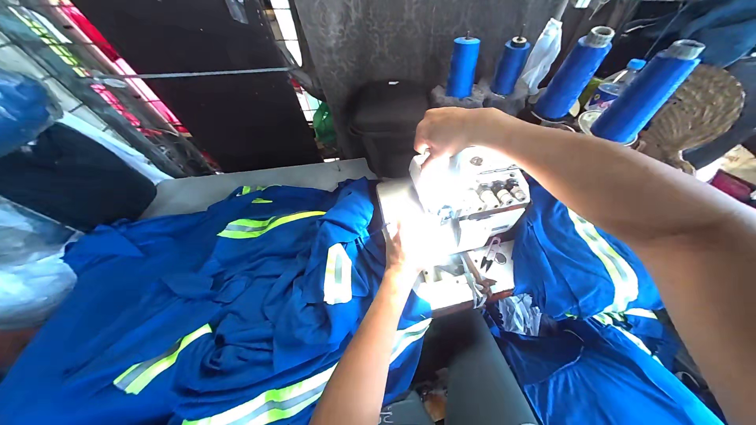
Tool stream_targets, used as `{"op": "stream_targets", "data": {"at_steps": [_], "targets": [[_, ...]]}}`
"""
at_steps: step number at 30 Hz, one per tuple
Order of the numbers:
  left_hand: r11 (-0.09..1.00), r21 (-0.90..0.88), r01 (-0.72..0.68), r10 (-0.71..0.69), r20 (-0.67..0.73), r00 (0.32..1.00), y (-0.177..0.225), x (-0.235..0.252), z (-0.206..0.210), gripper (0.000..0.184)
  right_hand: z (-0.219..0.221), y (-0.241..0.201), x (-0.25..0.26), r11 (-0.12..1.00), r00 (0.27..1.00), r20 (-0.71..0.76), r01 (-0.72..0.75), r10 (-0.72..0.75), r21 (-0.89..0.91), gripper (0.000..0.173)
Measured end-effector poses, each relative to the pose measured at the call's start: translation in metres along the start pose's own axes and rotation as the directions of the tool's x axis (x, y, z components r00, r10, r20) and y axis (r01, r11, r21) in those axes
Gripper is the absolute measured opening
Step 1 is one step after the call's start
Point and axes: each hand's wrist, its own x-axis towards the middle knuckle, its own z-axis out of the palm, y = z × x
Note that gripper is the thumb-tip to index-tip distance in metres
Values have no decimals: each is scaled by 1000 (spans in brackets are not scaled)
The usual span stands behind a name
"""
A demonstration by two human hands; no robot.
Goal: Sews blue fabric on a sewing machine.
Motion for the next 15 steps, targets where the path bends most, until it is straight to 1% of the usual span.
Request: {"op": "stream_targets", "data": {"at_steps": [1, 2, 3, 4, 6, 9, 10, 11, 12, 13, 14, 15], "targets": [[1000, 6, 11, -11, 26, 1000, 1, -1, 0, 26, 17, 12, 12, 999, 1000, 14, -20, 20, 42, 45], [1000, 5, 28, -28, 63, 998, 2, -1, -2, 27, 19, 15, 23, 993, 985, 143, -100, 91, 55, 44], [999, 3, 47, -47, 100, 994, 3, -1, -4, 29, 18, 14, 30, 985, 964, 224, -162, 146, 54, 44], [998, 2, 57, -56, 122, 991, 4, -1, -6, 31, 16, 12, 33, 975, 947, 257, -213, 192, 57, 44], [998, 8, 63, -63, 160, 985, 5, 0, -10, 31, 16, 8, 34, 953, 925, 273, -293, 264, 72, 46], [993, 36, 114, -119, 270, 955, 10, 4, -15, 31, 22, 9, 33, 894, 891, 302, -405, 338, 192, 51], [991, 61, 115, -128, 292, 948, 10, 6, -16, 32, 25, 11, 32, 869, 885, 286, -436, 367, 233, 55], [990, 87, 111, -132, 302, 944, 8, 8, -16, 33, 26, 12, 29, 843, 885, 237, -458, 401, 282, 63], [991, 83, 104, -123, 265, 956, 5, 10, -14, 32, 25, 13, 23, 825, 888, 149, -459, 434, 330, 71], [995, 26, 96, -99, 167, 981, 0, 12, -11, 27, 23, 14, 14, 812, 887, 36, -437, 460, 388, 75], [994, -22, 106, -103, 98, 990, -4, 16, -8, 24, 18, 14, 2, 802, 875, -84, -394, 477, 450, 75], [993, -19, 116, -114, 97, 989, -7, 20, -7, 23, 12, 10, -12, 799, 855, -195, -335, 481, 500, 71]]}}
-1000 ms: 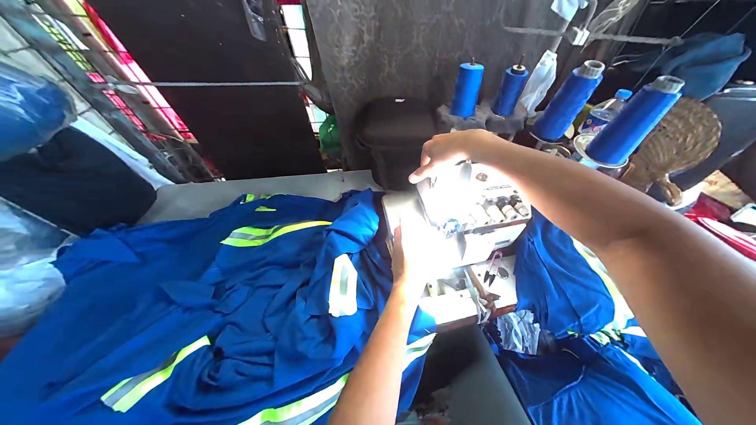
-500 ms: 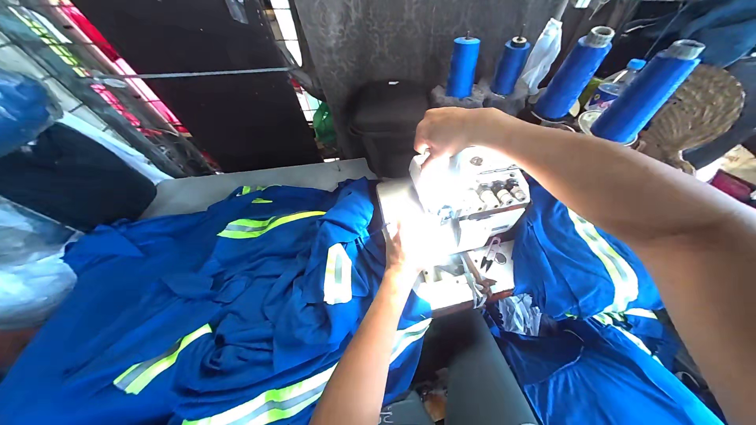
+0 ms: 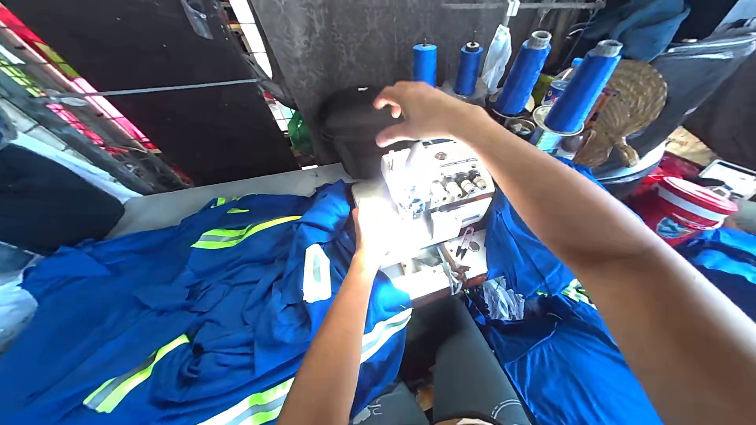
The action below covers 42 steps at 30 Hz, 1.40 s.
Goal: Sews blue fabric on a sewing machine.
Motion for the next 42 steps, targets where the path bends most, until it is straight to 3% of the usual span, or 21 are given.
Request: {"op": "stream_targets", "data": {"at_steps": [2, 5, 9, 12, 14, 16, 18, 19, 20, 21, 23, 24, 27, 29, 32, 37, 40, 42], "targets": [[992, 126, -12, 1, 89, 996, -3, 8, 1, 21, -18, -4, -35, 990, 981, -167, 118, -103, 82, 60], [968, 233, -88, 72, 77, 994, -8, 16, -4, 20, -36, -13, -106, 962, 921, -315, 264, -228, 74, 48], [984, 174, 43, -51, 45, 998, -21, 29, -20, 26, -38, -18, -222, 969, 896, -390, 243, -211, 34, 47], [979, 201, -19, 21, -11, 1000, -61, 37, -35, 20, -22, 4, -305, 975, 900, -435, 132, -42, 179, 46], [974, 225, 23, -17, -28, 999, -81, 25, -52, 18, -4, 21, -355, 959, 902, -418, 19, 105, 282, 40], [939, 297, 171, -167, -40, 985, -82, -1, -73, 12, 13, 28, -394, 927, 884, -384, -127, 267, 352, 35], [910, 405, 92, -106, 12, 994, -67, -36, -93, 15, 35, 27, -421, 858, 823, -357, -273, 443, 435, 33], [905, 425, 25, -116, 190, 975, -47, -59, -102, 20, 47, 26, -430, 813, 785, -336, -334, 520, 476, 31], [911, 398, -113, -34, 345, 938, -34, -78, -100, 22, 59, 24, -433, 771, 748, -321, -379, 581, 512, 30], [908, 341, -244, 58, 474, 878, -22, -94, -89, 20, 70, 23, -433, 743, 723, -309, -407, 617, 532, 30], [912, 210, -353, 123, 679, 724, 21, -113, -57, 24, 88, 21, -420, 747, 727, -315, -397, 611, 532, 29], [910, 155, -384, 170, 705, 688, 40, -115, -36, 28, 94, 19, -406, 777, 752, -328, -369, 572, 510, 29], [936, -16, -350, 276, 651, 708, 77, -97, 24, 31, 101, 3, -357, 877, 838, -375, -224, 396, 426, 30], [956, 0, -292, 212, 687, 695, 96, -79, 40, 36, 100, -11, -333, 903, 862, -409, -118, 300, 414, 28], [939, -18, -342, 246, 732, 636, 98, -71, 48, 35, 104, -18, -328, 894, 894, -392, -22, 218, 447, 27], [884, -135, -447, 360, 808, 467, 67, -105, 47, 23, 128, -10, -359, 843, 879, -283, -208, 383, 496, 27], [888, -264, -377, 408, 831, 379, 40, -127, 33, 20, 139, -9, -372, 831, 881, -228, -266, 415, 488, 25], [877, -339, -341, 459, 799, 388, 29, -133, 5, 31, 145, -7, -373, 839, 901, -204, -247, 383, 485, 25]]}}
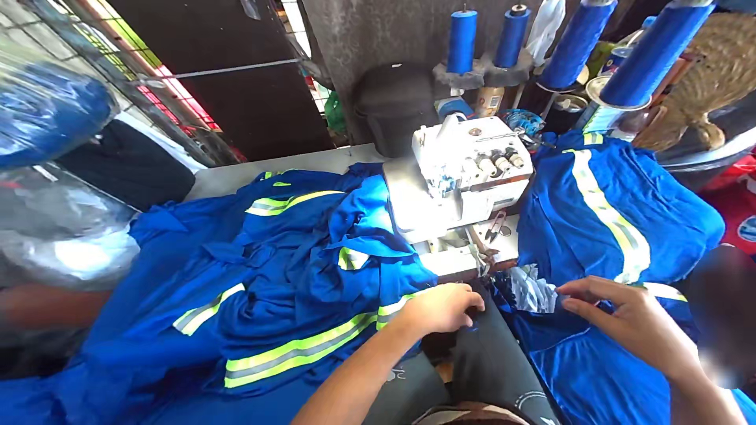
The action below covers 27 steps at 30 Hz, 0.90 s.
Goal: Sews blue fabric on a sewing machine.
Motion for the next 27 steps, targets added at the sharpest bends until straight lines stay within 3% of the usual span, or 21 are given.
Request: {"op": "stream_targets", "data": {"at_steps": [2, 4, 6, 9, 10, 11, 13, 15, 18, 19, 21, 23, 27], "targets": [[998, -22, -58, 53, -189, 981, 1, -36, -22, 35, 4, 1, 3, 999, 999, 24, 23, -22, -22, 25], [997, -35, -72, 47, -469, 882, -9, -71, -52, 27, 8, -1, 6, 998, 999, 25, 40, -39, -44, 27], [994, -104, -20, -63, -727, 684, -30, -93, -77, 21, 15, -5, 11, 997, 998, 26, 64, -63, -42, 28], [975, -215, 60, -223, -915, 337, -64, -104, -109, 23, 34, -13, 20, 992, 991, 38, 125, -126, 23, 26], [970, -229, 80, -243, -934, 262, -73, -103, -116, 24, 42, -16, 23, 987, 987, 50, 148, -151, 59, 25], [968, -227, 107, -246, -942, 227, -82, -99, -122, 26, 50, -19, 25, 981, 983, 63, 169, -175, 92, 25], [966, -186, 177, -225, -946, 232, -100, -87, -132, 30, 65, -26, 27, 971, 973, 100, 192, -207, 143, 23], [957, -151, 249, -224, -929, 296, -121, -73, -139, 44, 76, -33, 26, 963, 962, 148, 200, -227, 181, 23], [915, -201, 351, -348, -834, 428, -150, -55, -144, 74, 83, -39, 22, 955, 946, 210, 203, -248, 217, 24], [895, -227, 385, -403, -783, 473, -153, -53, -143, 74, 84, -40, 20, 955, 945, 213, 200, -247, 217, 24], [869, -233, 436, -457, -714, 530, -150, -53, -147, 48, 82, -36, 16, 959, 951, 201, 195, -236, 206, 24], [887, -233, 398, -422, -756, 500, -135, -62, -155, 27, 77, -28, 14, 964, 962, 164, 183, -216, 195, 23], [967, -249, 45, -250, -912, 324, -86, -110, -181, 24, 69, -24, 29, 967, 981, 94, 149, -171, 209, 23]]}}
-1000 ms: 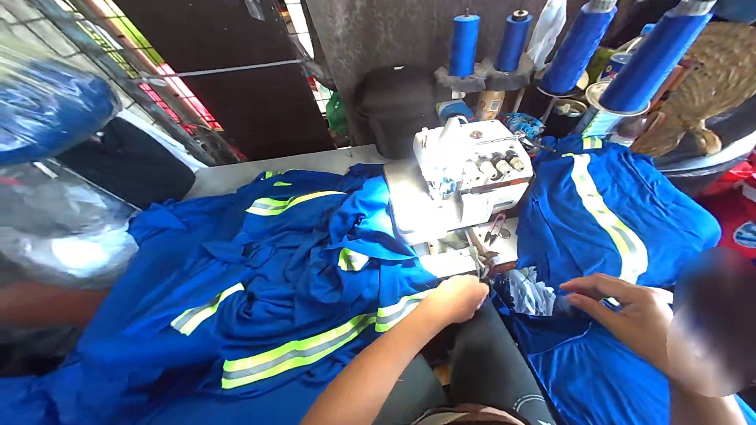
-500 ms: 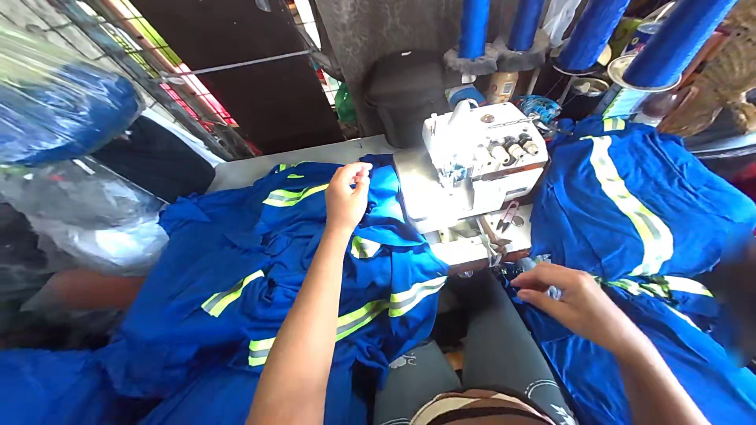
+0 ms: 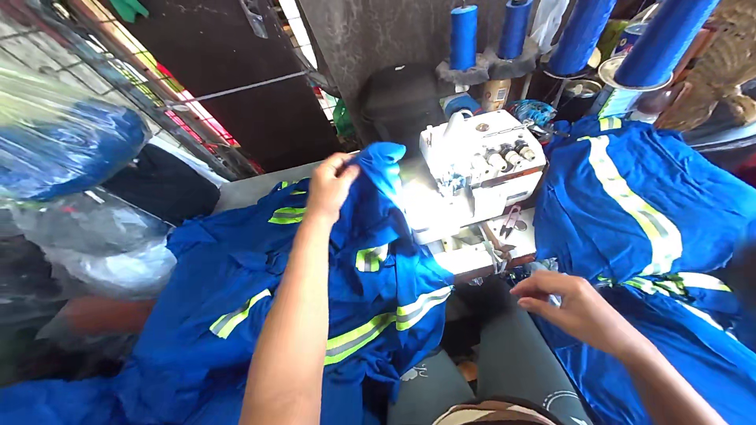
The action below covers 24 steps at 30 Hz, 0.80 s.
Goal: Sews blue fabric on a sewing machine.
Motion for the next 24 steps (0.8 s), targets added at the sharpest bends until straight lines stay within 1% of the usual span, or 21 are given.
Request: {"op": "stream_targets", "data": {"at_steps": [3, 5, 7, 8, 9, 10, 11, 12, 13, 14, 15, 16, 17, 18, 19, 20, 21, 22, 23, 24], "targets": [[985, -129, -113, 100, -104, 990, 37, -9, -37, 19, 8, -16, 38, 997, 998, -63, -11, 16, 78, 29], [965, -209, -161, 139, -115, 984, 53, -17, -52, 14, 24, -30, 71, 985, 991, -130, 11, 11, 170, 41], [949, -255, -184, 168, -81, 982, 64, -27, -55, 14, 48, -46, 103, 965, 979, -203, 20, 35, 263, 59], [951, -241, -195, 189, -47, 981, 67, -32, -52, 16, 60, -56, 118, 952, 980, -193, 10, 52, 307, 69], [956, -204, -209, 212, -10, 977, 69, -36, -47, 18, 72, -67, 132, 937, 985, -158, -5, 64, 349, 76], [965, -140, -224, 229, 21, 973, 67, -41, -41, 22, 84, -77, 144, 922, 992, -101, -35, 80, 386, 74], [970, -33, -240, 241, 43, 969, 64, -46, -35, 27, 96, -84, 154, 907, 994, -38, -78, 103, 415, 59], [962, 113, -247, 243, 51, 969, 59, -54, -31, 32, 105, -90, 161, 869, 990, 33, -137, 138, 476, 43], [938, 248, -242, 237, 52, 970, 53, -66, -32, 37, 110, -94, 163, 810, 974, 99, -224, 203, 541, 33], [921, 318, -225, 231, 20, 973, 44, -81, -37, 41, 111, -95, 163, 741, 947, 149, -315, 283, 593, 31], [929, 325, -177, 203, -48, 978, 32, -100, -48, 42, 108, -93, 161, 681, 921, 167, -375, 353, 629, 33], [962, 259, -86, 127, -144, 981, 16, -124, -62, 43, 100, -91, 160, 638, 898, 170, -412, 406, 651, 35], [994, 109, 13, 17, -261, 965, -3, -151, -77, 42, 89, -88, 160, 610, 882, 173, -434, 439, 663, 36], [992, -68, 107, -125, -391, 912, -23, -179, -91, 39, 80, -86, 163, 587, 868, 169, -447, 467, 675, 35], [950, -246, 191, -295, -513, 806, -39, -204, -100, 33, 72, -89, 168, 572, 861, 152, -444, 485, 690, 32], [872, -410, 266, -475, -582, 660, -50, -223, -104, 27, 68, -100, 172, 575, 862, 121, -426, 492, 699, 30], [772, -537, 340, -627, -560, 541, -57, -236, -102, 26, 70, -120, 170, 617, 886, 86, -384, 456, 686, 29], [666, -629, 401, -735, -464, 494, -62, -243, -94, 29, 78, -147, 162, 696, 940, 74, -298, 333, 654, 27], [556, -690, 464, -810, -325, 488, -64, -245, -79, 32, 92, -177, 145, 790, 988, 110, -150, 105, 594, 26], [442, -723, 532, -856, -161, 491, -66, -242, -61, 35, 111, -211, 122, 827, 969, 168, 56, -180, 559, 26]]}}
